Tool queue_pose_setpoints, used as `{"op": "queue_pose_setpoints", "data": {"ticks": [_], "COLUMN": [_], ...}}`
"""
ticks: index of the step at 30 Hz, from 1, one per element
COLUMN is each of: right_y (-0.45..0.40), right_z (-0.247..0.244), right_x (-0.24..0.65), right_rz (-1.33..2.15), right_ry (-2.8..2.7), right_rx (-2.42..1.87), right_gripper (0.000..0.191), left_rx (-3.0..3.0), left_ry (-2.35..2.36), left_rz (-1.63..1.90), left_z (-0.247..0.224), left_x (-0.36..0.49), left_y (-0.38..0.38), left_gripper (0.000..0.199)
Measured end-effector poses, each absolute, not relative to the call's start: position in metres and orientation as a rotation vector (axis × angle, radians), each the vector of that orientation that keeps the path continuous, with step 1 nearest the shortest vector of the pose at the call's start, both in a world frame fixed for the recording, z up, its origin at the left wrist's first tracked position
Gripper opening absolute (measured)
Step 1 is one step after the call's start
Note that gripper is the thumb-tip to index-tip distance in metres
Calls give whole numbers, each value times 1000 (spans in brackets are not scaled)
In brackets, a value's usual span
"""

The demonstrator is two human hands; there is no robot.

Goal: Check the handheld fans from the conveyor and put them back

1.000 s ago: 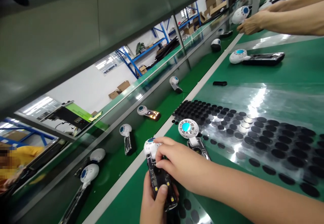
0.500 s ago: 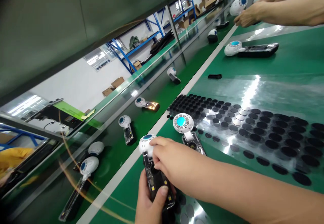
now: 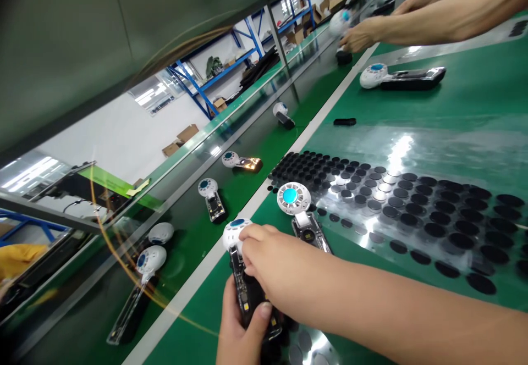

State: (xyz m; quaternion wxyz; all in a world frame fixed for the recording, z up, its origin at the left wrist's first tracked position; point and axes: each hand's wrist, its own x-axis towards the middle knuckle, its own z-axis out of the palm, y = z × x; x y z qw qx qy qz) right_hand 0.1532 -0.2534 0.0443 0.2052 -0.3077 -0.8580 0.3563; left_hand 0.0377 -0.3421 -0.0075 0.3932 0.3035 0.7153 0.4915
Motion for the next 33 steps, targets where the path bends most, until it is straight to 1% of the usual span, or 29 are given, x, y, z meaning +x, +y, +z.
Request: {"op": "queue_pose_setpoints", "data": {"ticks": [10, 14, 20, 25, 26, 29, 30, 31, 33], "right_y": [-254, -254, -257, -260, -261, -264, -265, -267, -272], "right_z": [39, 39, 44, 38, 35, 27, 24, 23, 23], "right_x": [153, 152, 149, 146, 145, 140, 138, 136, 135], "right_rz": [949, 901, 1054, 1197, 1242, 1533, 1639, 1707, 1711], "right_ry": [-2438, -2456, -2337, -2171, -2099, -1772, -1671, -1608, -1615], "right_rx": [-830, -830, -910, -973, -996, -990, -958, -926, -866], "right_gripper": [18, 17, 18, 19, 22, 57, 64, 65, 60], "left_rx": [807, 790, 805, 783, 801, 855, 844, 819, 761], "left_ry": [1805, 1820, 1804, 1763, 1786, 1873, 1895, 1898, 1899], "left_rz": [1208, 1223, 1233, 1334, 1338, 1311, 1312, 1330, 1405], "left_z": [-10, -8, -18, -16, -14, -11, -11, -11, -12], "left_x": [36, 36, 33, 32, 31, 29, 28, 27, 24], "left_y": [-343, -344, -346, -345, -345, -344, -343, -342, -340], "left_gripper": [73, 71, 66, 63, 62, 59, 57, 55, 55]}}
